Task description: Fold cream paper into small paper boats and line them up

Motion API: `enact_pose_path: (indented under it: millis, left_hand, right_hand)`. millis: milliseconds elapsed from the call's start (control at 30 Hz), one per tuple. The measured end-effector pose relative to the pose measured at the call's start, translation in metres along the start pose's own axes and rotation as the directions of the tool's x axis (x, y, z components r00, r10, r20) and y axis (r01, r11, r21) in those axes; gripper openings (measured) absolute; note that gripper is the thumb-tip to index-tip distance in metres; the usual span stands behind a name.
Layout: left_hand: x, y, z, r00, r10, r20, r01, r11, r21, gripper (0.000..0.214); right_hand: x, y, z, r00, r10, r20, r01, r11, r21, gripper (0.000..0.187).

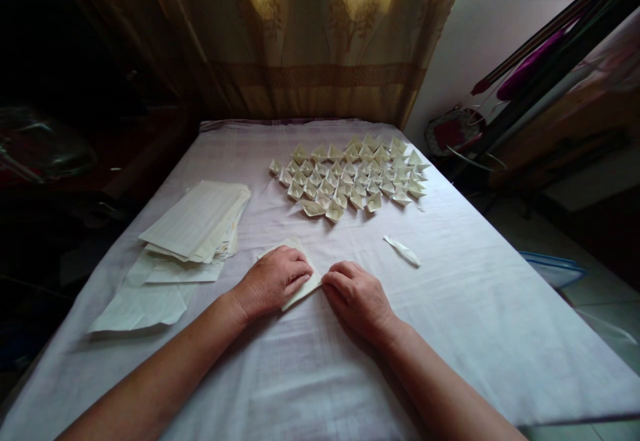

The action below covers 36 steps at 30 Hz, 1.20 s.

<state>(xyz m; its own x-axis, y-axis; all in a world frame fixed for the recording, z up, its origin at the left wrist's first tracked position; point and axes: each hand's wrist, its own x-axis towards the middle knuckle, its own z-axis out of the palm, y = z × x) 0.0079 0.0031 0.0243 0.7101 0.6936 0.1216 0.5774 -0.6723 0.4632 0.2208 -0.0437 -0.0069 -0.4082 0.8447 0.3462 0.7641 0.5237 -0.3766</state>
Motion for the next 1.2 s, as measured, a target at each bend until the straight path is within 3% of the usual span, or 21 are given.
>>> enact_pose_path:
  millis: [233,500,733,967,1200]
  left_hand:
    - [-0.006,0.012,0.013,0.988,-0.136,-0.068,0.138,0.99,0.026,0.013]
    - [-0.013,0.015,0.024,0.984,-0.148,-0.103,0.15,0.989,0.012,0.01]
    - [-0.018,0.012,0.029,0.986,-0.085,-0.144,0.092,0.995,0.046,0.015]
    - [-0.019,0.013,0.028,0.993,0.015,-0.119,0.007,0.983,0.183,0.018]
    - [-0.012,0.02,0.028,0.995,-0.01,-0.096,0.032,0.974,0.226,0.011]
  right_hand:
    - [0.008,0.0,0.005,0.999,0.012,0.035,-0.009,0.997,-0.076,0.013]
    - [0.001,-0.003,-0.001,0.998,-0.063,0.017,0.065,0.992,-0.106,0.019]
    - [-0.003,-0.006,-0.005,0.997,-0.071,0.036,0.074,0.994,-0.082,0.022]
    - [-0.004,-0.001,0.0,0.997,0.015,-0.07,-0.013,0.999,0.032,0.017]
    - [-0.004,0.003,0.003,0.995,0.073,-0.066,-0.069,0.996,0.06,0.02]
